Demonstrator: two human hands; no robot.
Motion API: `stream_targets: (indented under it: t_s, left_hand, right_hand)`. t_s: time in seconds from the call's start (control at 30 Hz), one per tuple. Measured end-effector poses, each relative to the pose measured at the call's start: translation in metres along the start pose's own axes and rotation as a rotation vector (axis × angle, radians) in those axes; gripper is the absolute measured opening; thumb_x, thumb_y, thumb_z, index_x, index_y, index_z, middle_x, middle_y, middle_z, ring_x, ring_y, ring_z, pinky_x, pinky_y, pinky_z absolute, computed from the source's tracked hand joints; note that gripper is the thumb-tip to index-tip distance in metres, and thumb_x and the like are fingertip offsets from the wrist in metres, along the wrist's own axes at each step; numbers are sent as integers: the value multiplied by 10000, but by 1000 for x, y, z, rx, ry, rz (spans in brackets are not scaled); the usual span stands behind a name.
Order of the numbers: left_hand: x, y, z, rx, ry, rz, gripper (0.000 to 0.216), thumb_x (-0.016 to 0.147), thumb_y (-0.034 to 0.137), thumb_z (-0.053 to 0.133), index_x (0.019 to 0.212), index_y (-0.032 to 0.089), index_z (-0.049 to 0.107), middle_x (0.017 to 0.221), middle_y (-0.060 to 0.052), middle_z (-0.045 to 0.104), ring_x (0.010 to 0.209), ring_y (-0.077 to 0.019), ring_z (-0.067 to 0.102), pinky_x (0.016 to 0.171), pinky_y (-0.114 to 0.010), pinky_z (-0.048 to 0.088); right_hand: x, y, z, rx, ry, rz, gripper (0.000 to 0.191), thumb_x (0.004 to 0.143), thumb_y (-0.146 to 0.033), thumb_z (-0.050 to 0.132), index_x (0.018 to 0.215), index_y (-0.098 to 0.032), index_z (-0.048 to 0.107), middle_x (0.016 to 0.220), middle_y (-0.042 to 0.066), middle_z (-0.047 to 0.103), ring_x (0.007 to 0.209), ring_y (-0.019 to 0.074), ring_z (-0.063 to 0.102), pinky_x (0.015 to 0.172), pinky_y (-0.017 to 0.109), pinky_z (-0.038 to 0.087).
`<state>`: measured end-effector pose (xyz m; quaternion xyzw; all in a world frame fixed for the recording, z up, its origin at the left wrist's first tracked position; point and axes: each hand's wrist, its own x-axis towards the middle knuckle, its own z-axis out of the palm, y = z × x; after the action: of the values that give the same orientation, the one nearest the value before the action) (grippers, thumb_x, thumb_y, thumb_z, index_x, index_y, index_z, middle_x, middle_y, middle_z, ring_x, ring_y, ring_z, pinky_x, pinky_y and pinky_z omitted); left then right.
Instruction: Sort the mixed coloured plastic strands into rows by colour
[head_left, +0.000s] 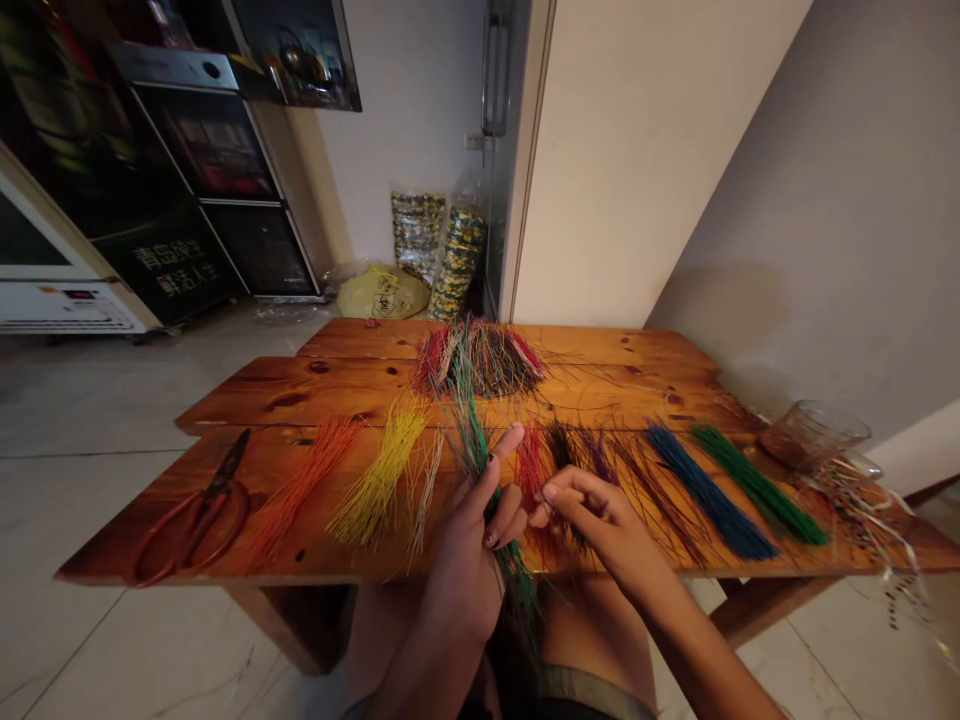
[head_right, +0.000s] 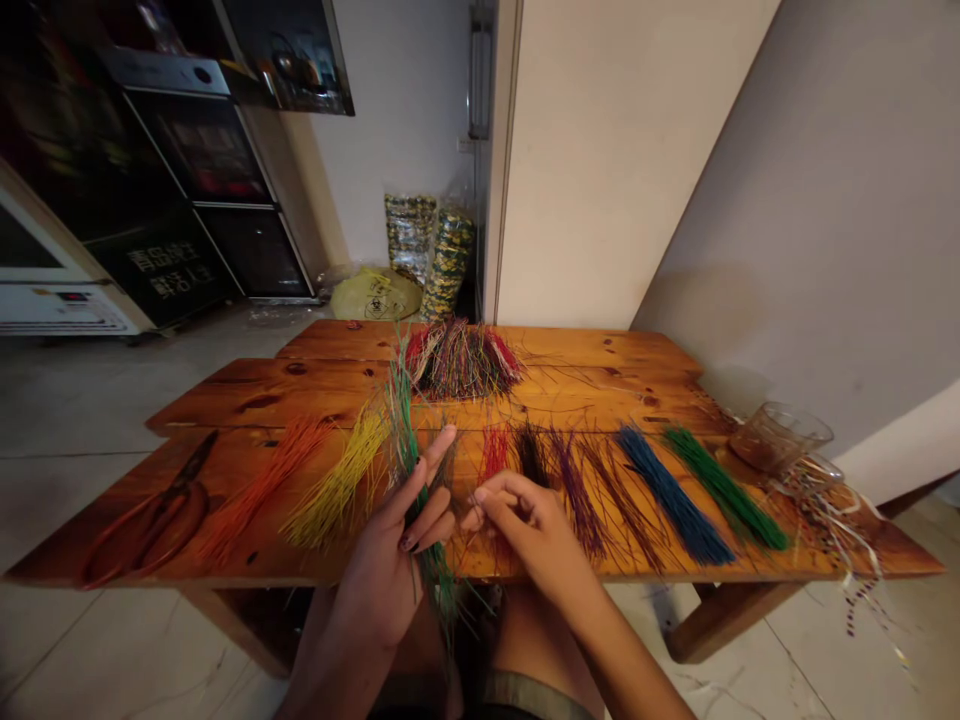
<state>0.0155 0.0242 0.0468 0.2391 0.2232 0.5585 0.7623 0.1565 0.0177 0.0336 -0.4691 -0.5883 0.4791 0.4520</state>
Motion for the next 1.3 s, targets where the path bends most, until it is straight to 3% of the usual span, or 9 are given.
stream_targets:
  t_s: [0.37, 0.53, 0.6, 0.67, 0.8, 0.9, 1.07, 1.3]
  left_hand:
    - [-1, 7, -6, -136, 49, -9, 316, 859, 246, 542, 1161, 169, 596, 549, 91, 147, 448, -34, 130, 412, -129, 159]
    - [-10, 9, -4, -182, 39, -164, 324, 867, 243, 522, 1177, 173, 584, 510, 96, 164, 434, -36, 132, 407, -139, 179]
    - [-14, 8, -4, -154, 63, -195, 333, 861, 255, 529, 1178, 167, 583, 493, 98, 162, 433, -40, 134, 402, -141, 174]
    - [-17, 7, -6, -103, 101, -199, 336, 847, 266, 550, 1164, 161, 592, 483, 99, 165, 435, -41, 137, 402, -139, 176]
    - [-15, 9, -19, 48, 242, -23, 295, 791, 258, 624, 1065, 148, 644, 498, 94, 231, 424, -29, 148, 391, -139, 182]
    - [-12, 21, -31, 118, 368, 208, 267, 760, 252, 660, 1016, 175, 659, 498, 91, 249, 413, -31, 196, 377, -138, 193]
    - [-15, 40, -40, 110, 493, 579, 196, 803, 240, 610, 983, 196, 673, 496, 83, 248, 433, -45, 213, 403, -119, 249]
    - [-16, 35, -44, 146, 467, 610, 217, 823, 220, 573, 1010, 159, 664, 483, 89, 227, 435, -52, 195, 413, -117, 248]
  right_hand:
    - [-27, 22, 2, 164, -48, 177, 267, 835, -428, 535, 768, -174, 582, 726, 42, 651, 680, 150, 603, 634, 265, 463]
    - [-34, 24, 13, 248, -97, 149, 289, 898, -402, 447, 1120, -245, 545, 970, 39, 632, 930, 160, 578, 880, 320, 408]
    - [-36, 25, 20, 268, -103, 140, 301, 917, -399, 404, 1142, -246, 533, 844, 17, 613, 837, 146, 566, 835, 297, 405]
    - [-38, 27, 27, 283, -78, 176, 278, 914, -417, 400, 1026, -226, 569, 671, -17, 520, 665, 124, 501, 681, 248, 401]
    - [-33, 33, 32, 248, -3, 220, 362, 860, -499, 458, 673, -189, 470, 588, -41, 355, 534, 98, 329, 508, 216, 289]
    - [-17, 42, 31, 185, 65, 184, 410, 831, -571, 428, 647, -206, 397, 572, -49, 313, 493, 102, 294, 464, 223, 261]
    - [24, 70, 30, -177, 206, 93, 408, 858, -557, 320, 637, -224, 402, 564, -26, 391, 529, 147, 419, 543, 263, 364]
    - [61, 94, 35, -375, 238, 114, 352, 884, -441, 339, 736, -202, 550, 654, 45, 578, 685, 205, 558, 719, 322, 399]
